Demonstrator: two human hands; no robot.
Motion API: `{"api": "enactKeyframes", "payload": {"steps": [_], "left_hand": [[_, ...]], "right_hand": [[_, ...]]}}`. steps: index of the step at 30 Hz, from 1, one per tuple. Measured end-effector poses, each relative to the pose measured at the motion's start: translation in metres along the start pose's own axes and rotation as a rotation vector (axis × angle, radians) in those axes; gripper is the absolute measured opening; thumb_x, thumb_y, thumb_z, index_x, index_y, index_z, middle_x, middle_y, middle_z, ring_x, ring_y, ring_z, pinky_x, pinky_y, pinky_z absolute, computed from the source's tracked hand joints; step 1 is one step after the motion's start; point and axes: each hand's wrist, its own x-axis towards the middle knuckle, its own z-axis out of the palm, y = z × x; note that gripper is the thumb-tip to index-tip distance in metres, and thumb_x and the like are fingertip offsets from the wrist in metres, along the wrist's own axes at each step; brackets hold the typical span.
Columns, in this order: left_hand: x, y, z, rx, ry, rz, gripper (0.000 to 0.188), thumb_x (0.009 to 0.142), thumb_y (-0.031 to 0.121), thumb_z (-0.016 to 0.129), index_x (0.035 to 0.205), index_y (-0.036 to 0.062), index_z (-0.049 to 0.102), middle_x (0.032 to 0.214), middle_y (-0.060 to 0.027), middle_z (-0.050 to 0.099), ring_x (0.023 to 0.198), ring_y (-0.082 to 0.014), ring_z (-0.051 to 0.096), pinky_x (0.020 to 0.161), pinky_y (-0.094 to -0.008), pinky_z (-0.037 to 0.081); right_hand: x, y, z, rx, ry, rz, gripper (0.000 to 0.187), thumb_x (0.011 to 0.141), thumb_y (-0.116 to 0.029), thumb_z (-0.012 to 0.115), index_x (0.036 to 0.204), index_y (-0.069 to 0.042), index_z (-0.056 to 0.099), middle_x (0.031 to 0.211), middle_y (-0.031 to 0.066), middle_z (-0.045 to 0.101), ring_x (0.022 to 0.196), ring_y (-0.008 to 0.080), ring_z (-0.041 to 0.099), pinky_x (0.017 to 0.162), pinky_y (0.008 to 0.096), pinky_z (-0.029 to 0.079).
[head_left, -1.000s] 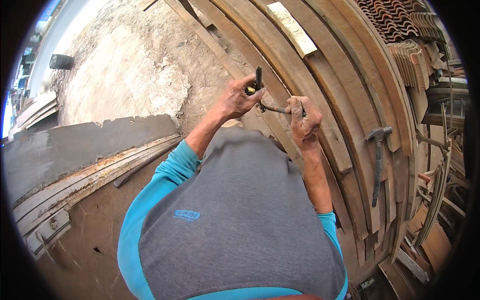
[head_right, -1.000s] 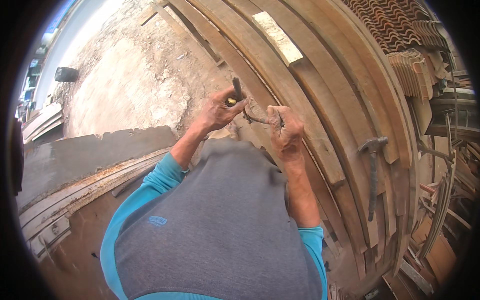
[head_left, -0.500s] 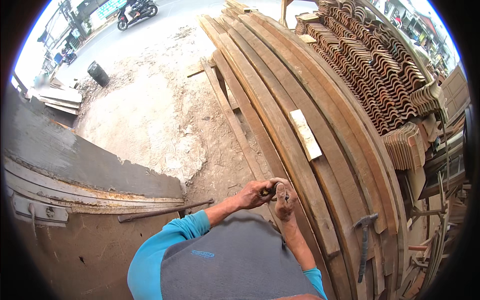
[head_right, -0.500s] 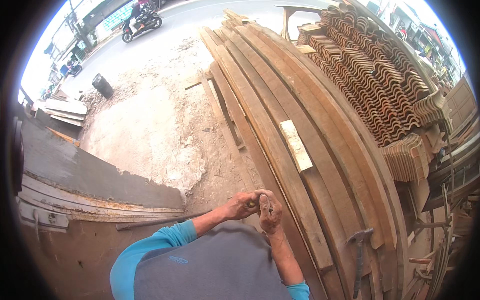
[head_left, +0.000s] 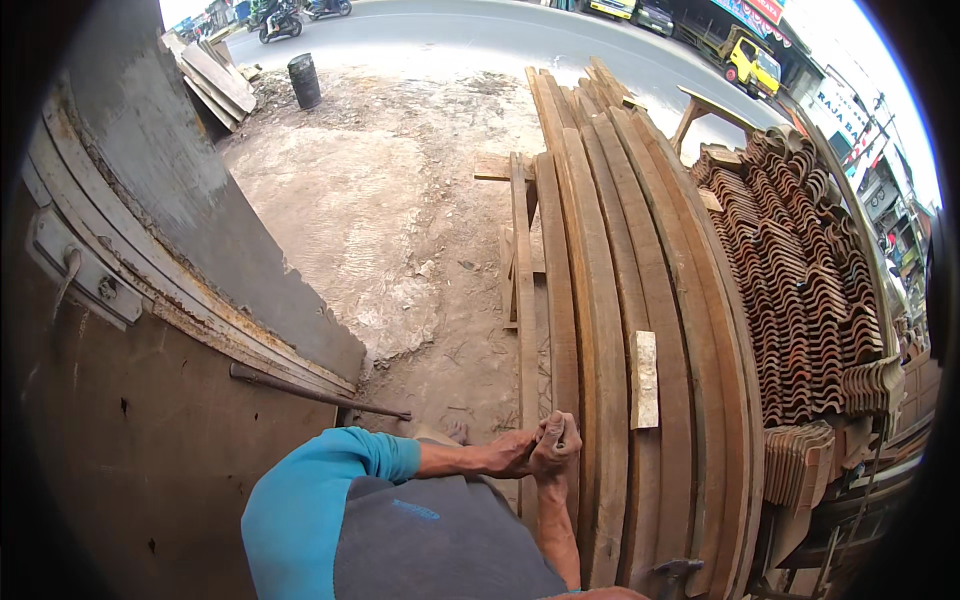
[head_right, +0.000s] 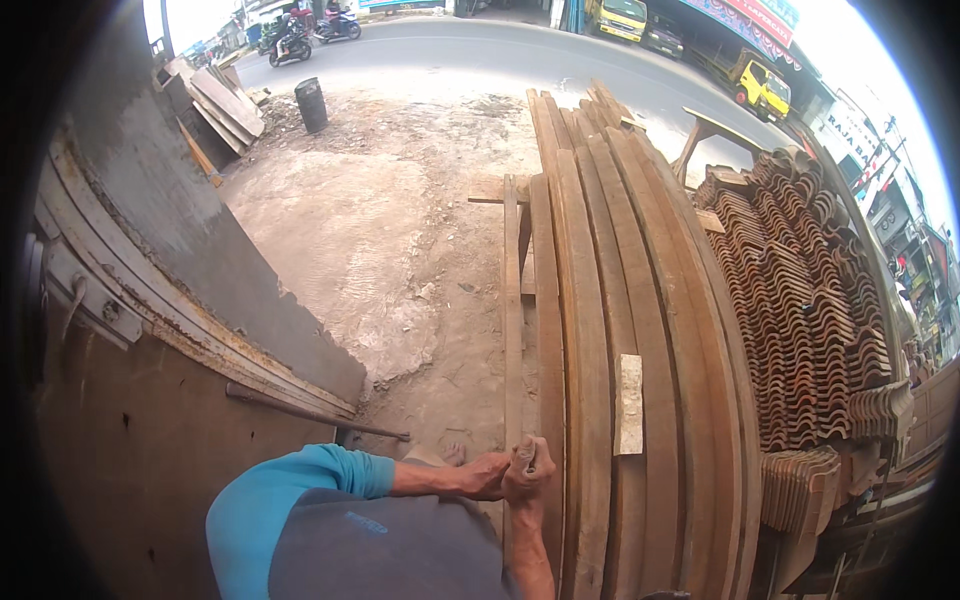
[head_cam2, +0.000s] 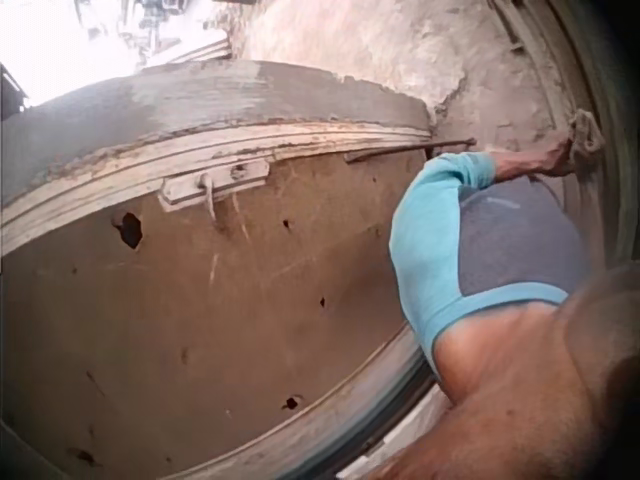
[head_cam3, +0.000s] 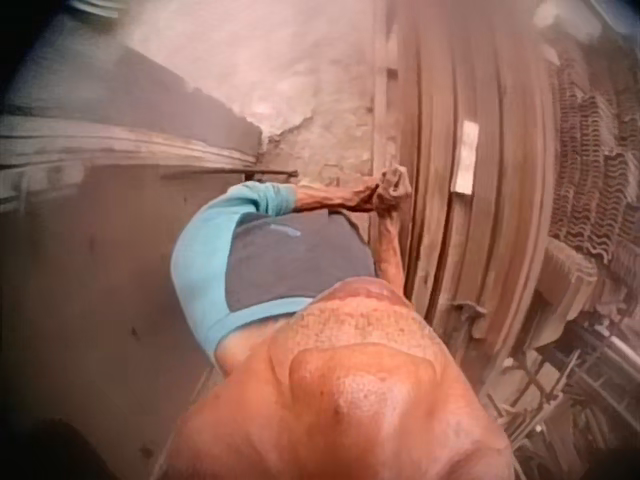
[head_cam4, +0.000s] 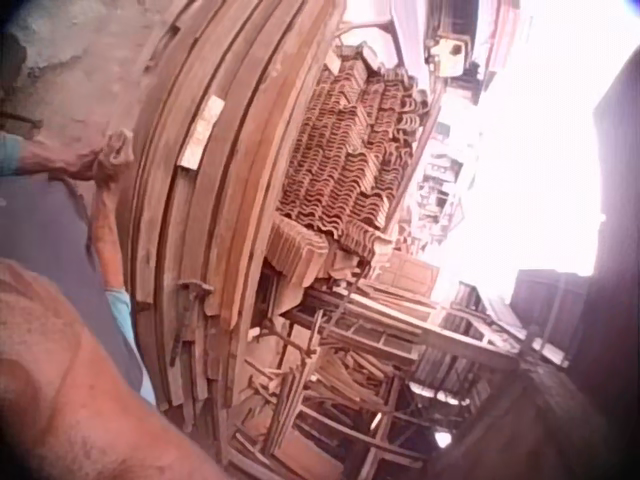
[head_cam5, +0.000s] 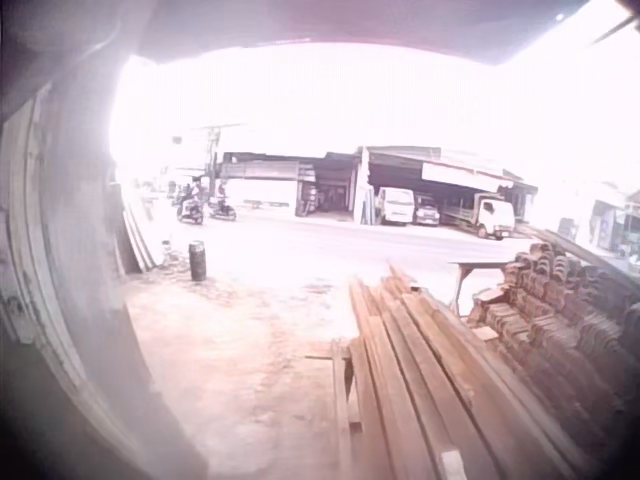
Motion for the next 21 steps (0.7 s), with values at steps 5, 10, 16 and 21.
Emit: {"api": "enactKeyframes", "payload": {"steps": [5,10,16,21], "left_hand": [[-0.001,-0.034,-0.003,-0.041,0.009,0.106,0.048,0.084,0.021,0.072,0.125,0.0042,0.052,0.107,-0.0194,0.066,0.100,-0.0363,0.066,0.084,-0.0435,0.052],[0.005,-0.044,-0.011,-0.143,0.038,0.108,0.044,0.085,0.023,0.071,0.123,0.0036,0.061,0.111,-0.0193,0.067,0.110,-0.0316,0.063,0.092,-0.0424,0.050],[-0.006,-0.068,-0.024,-0.078,-0.124,-0.029,0.054,0.088,0.030,0.071,0.134,0.0074,0.055,0.130,-0.0200,0.060,0.126,-0.0333,0.056,0.104,-0.0431,0.044],[0.004,0.004,-0.033,0.015,-0.158,-0.057,0.056,0.086,0.024,0.073,0.134,0.0032,0.052,0.130,-0.0216,0.060,0.126,-0.0349,0.056,0.104,-0.0428,0.044]], "right_hand": [[0.019,-0.002,0.017,-0.201,-0.048,0.028,0.039,0.106,-0.030,0.052,0.081,0.001,0.054,0.063,0.0132,0.053,0.058,0.0233,0.052,0.055,0.0408,0.042],[0.043,-0.006,0.038,-0.308,-0.060,0.072,0.038,0.104,-0.030,0.054,0.082,0.002,0.056,0.070,0.0212,0.059,0.063,0.0366,0.058,0.059,0.0473,0.044],[0.041,0.001,0.062,-0.433,-0.103,0.028,0.036,0.102,-0.030,0.056,0.086,0.002,0.060,0.083,0.0291,0.064,0.078,0.0512,0.060,0.065,0.0531,0.047],[0.019,-0.028,0.025,-0.296,-0.107,0.166,0.030,0.103,-0.030,0.058,0.103,-0.001,0.067,0.084,0.0215,0.068,0.077,0.0351,0.069,0.068,0.0415,0.052]]}}
